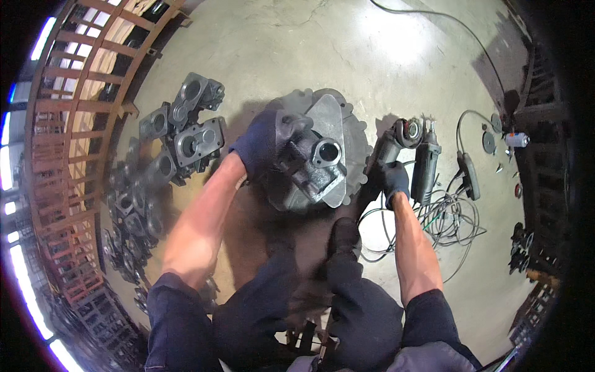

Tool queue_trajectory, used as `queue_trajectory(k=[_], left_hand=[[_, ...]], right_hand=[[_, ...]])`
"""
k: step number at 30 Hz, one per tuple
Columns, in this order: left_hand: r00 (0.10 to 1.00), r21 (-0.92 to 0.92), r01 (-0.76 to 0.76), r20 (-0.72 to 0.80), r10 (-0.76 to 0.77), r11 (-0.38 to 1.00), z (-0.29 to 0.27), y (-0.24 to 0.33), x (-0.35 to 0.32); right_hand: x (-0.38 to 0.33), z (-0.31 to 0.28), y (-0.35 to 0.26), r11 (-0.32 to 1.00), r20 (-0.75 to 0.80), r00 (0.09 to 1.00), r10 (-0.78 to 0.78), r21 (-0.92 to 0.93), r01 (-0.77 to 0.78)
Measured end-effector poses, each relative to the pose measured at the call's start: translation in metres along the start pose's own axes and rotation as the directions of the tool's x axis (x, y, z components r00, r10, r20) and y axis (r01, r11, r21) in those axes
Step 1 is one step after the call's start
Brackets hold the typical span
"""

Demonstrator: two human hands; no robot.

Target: The person sits on the floor and uses a handheld angle grinder to smooth the edges of metal parts. They pick up each part, grind specific areas, inspect the result, and place the finished pieces onto a nearby wooden pallet.

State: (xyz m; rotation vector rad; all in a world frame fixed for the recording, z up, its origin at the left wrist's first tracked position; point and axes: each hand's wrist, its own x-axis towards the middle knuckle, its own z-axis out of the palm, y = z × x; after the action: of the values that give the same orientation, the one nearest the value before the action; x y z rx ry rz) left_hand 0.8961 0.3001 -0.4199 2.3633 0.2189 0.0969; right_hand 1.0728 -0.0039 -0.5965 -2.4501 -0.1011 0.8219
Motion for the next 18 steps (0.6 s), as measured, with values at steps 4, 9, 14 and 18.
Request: queue_trajectory(k=[4, 9, 14, 18], left_hand=[[0.979, 0.15, -0.201, 0.076, 0.191, 0.968, 0.001, -0.01, 0.005], [1.0, 0.055, 0.027, -0.007, -0.027, 0.998, -0.007, 0.019, -0.001], [0.933, 0.048, 0.16, -0.335, -0.135, 0.986, -0.006, 0.013, -0.022], [0.679, 0.053, 0.121, -0.733, -0.044, 0.991, 0.01, 0.076, -0.025]], right_hand=[[0.019, 0.012, -0.009, 0.997, -0.053, 0.996, 0.071, -0.029, -0.073], [0.03, 0.016, 0.002, 0.994, -0.01, 0.997, 0.073, 0.077, -0.072], [0.01, 0.002, 0.019, 0.951, 0.086, 0.995, 0.051, 0.301, -0.075], [-0.006, -0.024, 0.045, 0.821, -0.007, 1.0, -0.024, 0.57, 0.024]])
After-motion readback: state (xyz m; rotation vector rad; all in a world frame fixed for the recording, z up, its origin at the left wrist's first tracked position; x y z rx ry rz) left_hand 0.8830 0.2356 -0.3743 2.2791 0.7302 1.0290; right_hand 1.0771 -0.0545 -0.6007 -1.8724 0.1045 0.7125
